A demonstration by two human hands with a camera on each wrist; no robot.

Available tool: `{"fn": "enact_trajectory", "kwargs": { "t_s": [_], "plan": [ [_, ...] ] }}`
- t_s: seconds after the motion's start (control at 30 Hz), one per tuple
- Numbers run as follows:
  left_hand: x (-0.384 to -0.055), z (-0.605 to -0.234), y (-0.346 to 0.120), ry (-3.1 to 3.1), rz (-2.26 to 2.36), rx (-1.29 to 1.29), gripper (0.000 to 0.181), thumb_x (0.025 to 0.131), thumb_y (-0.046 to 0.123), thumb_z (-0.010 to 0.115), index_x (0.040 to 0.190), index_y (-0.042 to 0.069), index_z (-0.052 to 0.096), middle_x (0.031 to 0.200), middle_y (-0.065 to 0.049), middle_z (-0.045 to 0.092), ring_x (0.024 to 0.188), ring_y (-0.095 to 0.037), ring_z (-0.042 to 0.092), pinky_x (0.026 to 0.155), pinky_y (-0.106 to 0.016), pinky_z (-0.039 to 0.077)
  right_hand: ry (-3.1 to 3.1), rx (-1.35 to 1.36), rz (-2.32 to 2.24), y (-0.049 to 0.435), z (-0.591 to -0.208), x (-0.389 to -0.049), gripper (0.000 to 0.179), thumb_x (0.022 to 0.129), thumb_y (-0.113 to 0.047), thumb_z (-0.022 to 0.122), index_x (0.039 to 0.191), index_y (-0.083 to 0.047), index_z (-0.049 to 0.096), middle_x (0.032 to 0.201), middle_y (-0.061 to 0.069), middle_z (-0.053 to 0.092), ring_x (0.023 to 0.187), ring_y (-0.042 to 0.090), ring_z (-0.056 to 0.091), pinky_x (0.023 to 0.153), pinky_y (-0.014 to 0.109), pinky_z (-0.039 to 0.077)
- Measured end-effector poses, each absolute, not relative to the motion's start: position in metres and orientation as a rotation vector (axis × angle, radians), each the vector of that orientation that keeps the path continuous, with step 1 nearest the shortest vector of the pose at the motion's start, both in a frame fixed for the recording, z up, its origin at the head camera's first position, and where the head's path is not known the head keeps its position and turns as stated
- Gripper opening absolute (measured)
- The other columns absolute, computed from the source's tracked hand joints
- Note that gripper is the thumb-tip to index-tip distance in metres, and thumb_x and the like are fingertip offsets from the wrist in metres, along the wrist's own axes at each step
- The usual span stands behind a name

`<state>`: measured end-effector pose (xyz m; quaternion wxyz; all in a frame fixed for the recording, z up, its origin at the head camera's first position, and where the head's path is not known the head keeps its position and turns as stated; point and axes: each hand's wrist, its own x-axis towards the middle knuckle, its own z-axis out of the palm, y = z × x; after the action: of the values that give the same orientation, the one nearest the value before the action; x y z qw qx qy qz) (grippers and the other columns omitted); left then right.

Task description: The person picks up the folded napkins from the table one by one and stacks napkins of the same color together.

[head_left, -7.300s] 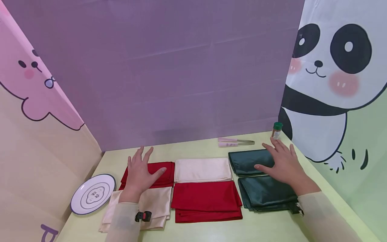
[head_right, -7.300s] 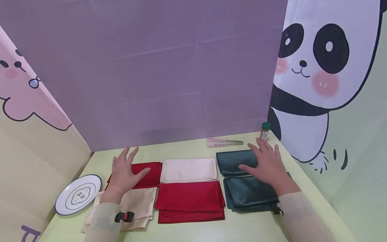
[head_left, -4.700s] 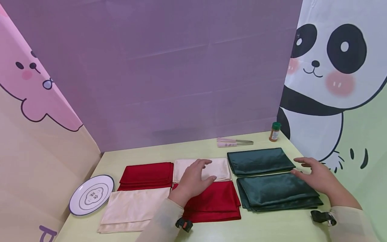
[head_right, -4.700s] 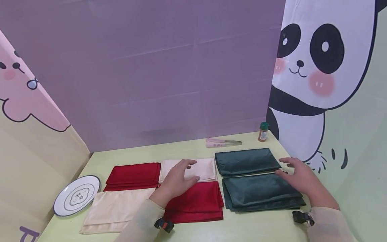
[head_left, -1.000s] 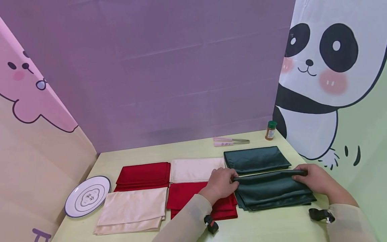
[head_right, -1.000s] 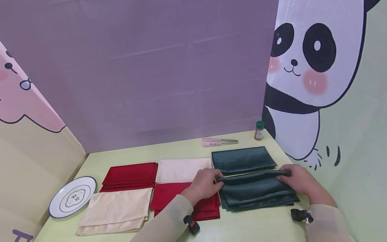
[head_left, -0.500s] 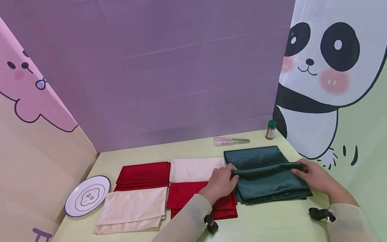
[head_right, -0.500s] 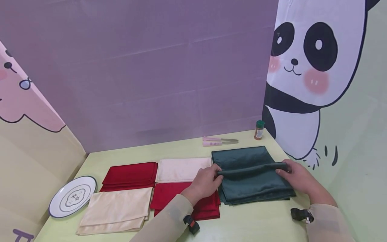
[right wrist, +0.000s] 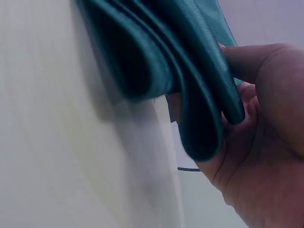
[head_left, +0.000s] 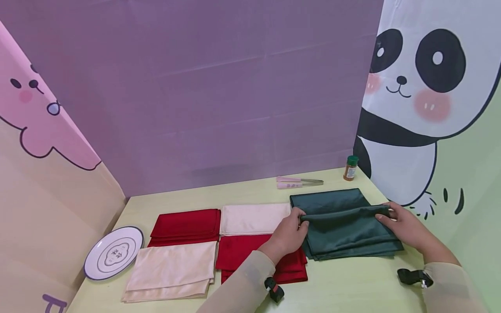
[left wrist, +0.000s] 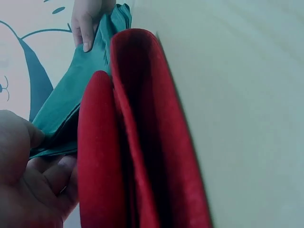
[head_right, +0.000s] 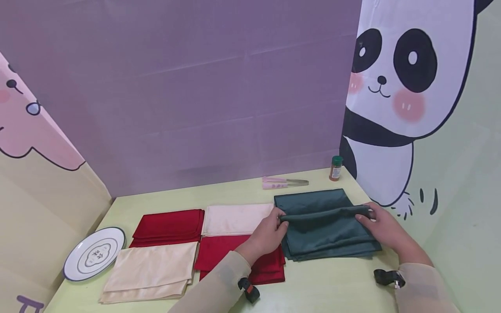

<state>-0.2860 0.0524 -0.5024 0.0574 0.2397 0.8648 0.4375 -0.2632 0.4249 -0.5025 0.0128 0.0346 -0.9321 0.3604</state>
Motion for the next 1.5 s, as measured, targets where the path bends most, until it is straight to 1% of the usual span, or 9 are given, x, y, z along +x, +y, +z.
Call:
{"fn": "enact_trajectory", "kwargs": {
  "t_s": [0.3, 0.4, 0.5, 0.73, 0.83, 0.97, 1.1, 1.3, 1.5],
  "plan": [
    [-0.287, -0.503, 0.053, 2.561, 1.436, 0.685, 0.023, 0.109, 0.026, 0.057, 0.129, 0.018, 0.048, 0.098, 0.002, 0.064, 0.084, -0.007, 0.058, 0.074, -0.026, 0.048, -2.894, 0.074, 1.147, 0.418, -0.501, -0.264, 0.075, 0.101, -0.044, 0.07, 0.152, 0.003, 0.04, 0.14, 0.045, 0.047, 0.123, 0.057, 0.052, 0.095, 0.07, 0.049],
    [-0.287, -0.505, 0.053, 2.523, 1.466, 0.675, 0.026, 0.109, 0.026, 0.058, 0.132, 0.018, 0.048, 0.11, -0.001, 0.069, 0.091, -0.007, 0.061, 0.078, -0.026, 0.051, -2.876, 0.093, 1.182, 0.418, -0.501, -0.265, 0.08, 0.099, -0.038, 0.074, 0.156, 0.003, 0.036, 0.132, 0.035, 0.053, 0.114, 0.045, 0.06, 0.09, 0.052, 0.057],
    [-0.286, -0.506, 0.054, 2.472, 1.482, 0.636, 0.035, 0.106, 0.029, 0.064, 0.136, 0.021, 0.047, 0.121, -0.001, 0.068, 0.099, -0.006, 0.064, 0.085, -0.027, 0.054, -2.849, 0.132, 1.211, 0.417, -0.501, -0.265, 0.081, 0.097, -0.031, 0.077, 0.157, 0.004, 0.034, 0.121, 0.022, 0.058, 0.101, 0.025, 0.064, 0.077, 0.029, 0.056],
    [-0.283, -0.507, 0.054, 2.463, 1.43, 0.607, 0.065, 0.093, 0.028, 0.081, 0.145, 0.033, 0.041, 0.131, 0.004, 0.061, 0.116, -0.012, 0.062, 0.091, -0.031, 0.056, -2.793, 0.188, 1.258, 0.416, -0.5, -0.262, 0.07, 0.097, -0.019, 0.078, 0.152, 0.003, 0.04, 0.126, 0.027, 0.059, 0.098, 0.019, 0.066, 0.074, 0.023, 0.056],
    [-0.283, -0.507, 0.053, 2.482, 1.414, 0.668, 0.066, 0.095, 0.024, 0.08, 0.146, 0.038, 0.042, 0.129, 0.006, 0.061, 0.108, -0.009, 0.063, 0.088, -0.028, 0.056, -2.777, 0.184, 1.252, 0.415, -0.498, -0.261, 0.06, 0.097, -0.016, 0.077, 0.145, 0.003, 0.047, 0.127, 0.028, 0.059, 0.096, 0.017, 0.066, 0.074, 0.023, 0.056],
    [-0.282, -0.507, 0.052, 2.48, 1.408, 0.728, 0.058, 0.097, 0.019, 0.077, 0.143, 0.042, 0.05, 0.113, 0.008, 0.063, 0.074, -0.009, 0.062, 0.072, -0.026, 0.054, -2.773, 0.177, 1.201, 0.414, -0.497, -0.258, 0.046, 0.097, -0.017, 0.077, 0.135, 0.001, 0.058, 0.126, 0.025, 0.062, 0.098, 0.02, 0.063, 0.074, 0.023, 0.055],
    [-0.28, -0.505, 0.052, 2.485, 1.418, 0.735, 0.049, 0.097, 0.016, 0.077, 0.135, 0.041, 0.059, 0.104, 0.01, 0.062, 0.057, -0.014, 0.055, 0.059, -0.026, 0.05, -2.77, 0.181, 1.158, 0.416, -0.498, -0.257, 0.039, 0.098, -0.02, 0.077, 0.131, -0.003, 0.064, 0.127, 0.022, 0.065, 0.1, 0.017, 0.06, 0.075, 0.022, 0.053],
    [-0.278, -0.504, 0.053, 2.495, 1.436, 0.74, 0.044, 0.097, 0.015, 0.077, 0.131, 0.039, 0.062, 0.101, 0.011, 0.06, 0.051, -0.016, 0.05, 0.056, -0.026, 0.048, -2.773, 0.177, 1.15, 0.419, -0.502, -0.259, 0.044, 0.1, -0.027, 0.075, 0.135, -0.002, 0.065, 0.135, 0.026, 0.063, 0.117, 0.039, 0.059, 0.081, 0.016, 0.048],
    [-0.279, -0.502, 0.053, 2.484, 1.51, 0.731, 0.038, 0.098, 0.014, 0.076, 0.127, 0.037, 0.064, 0.104, 0.011, 0.061, 0.055, -0.014, 0.057, 0.058, -0.026, 0.052, -2.762, 0.156, 1.164, 0.42, -0.501, -0.261, 0.048, 0.1, -0.029, 0.074, 0.139, -0.002, 0.064, 0.142, 0.03, 0.058, 0.127, 0.053, 0.054, 0.079, 0.006, 0.041]
  ]
}}
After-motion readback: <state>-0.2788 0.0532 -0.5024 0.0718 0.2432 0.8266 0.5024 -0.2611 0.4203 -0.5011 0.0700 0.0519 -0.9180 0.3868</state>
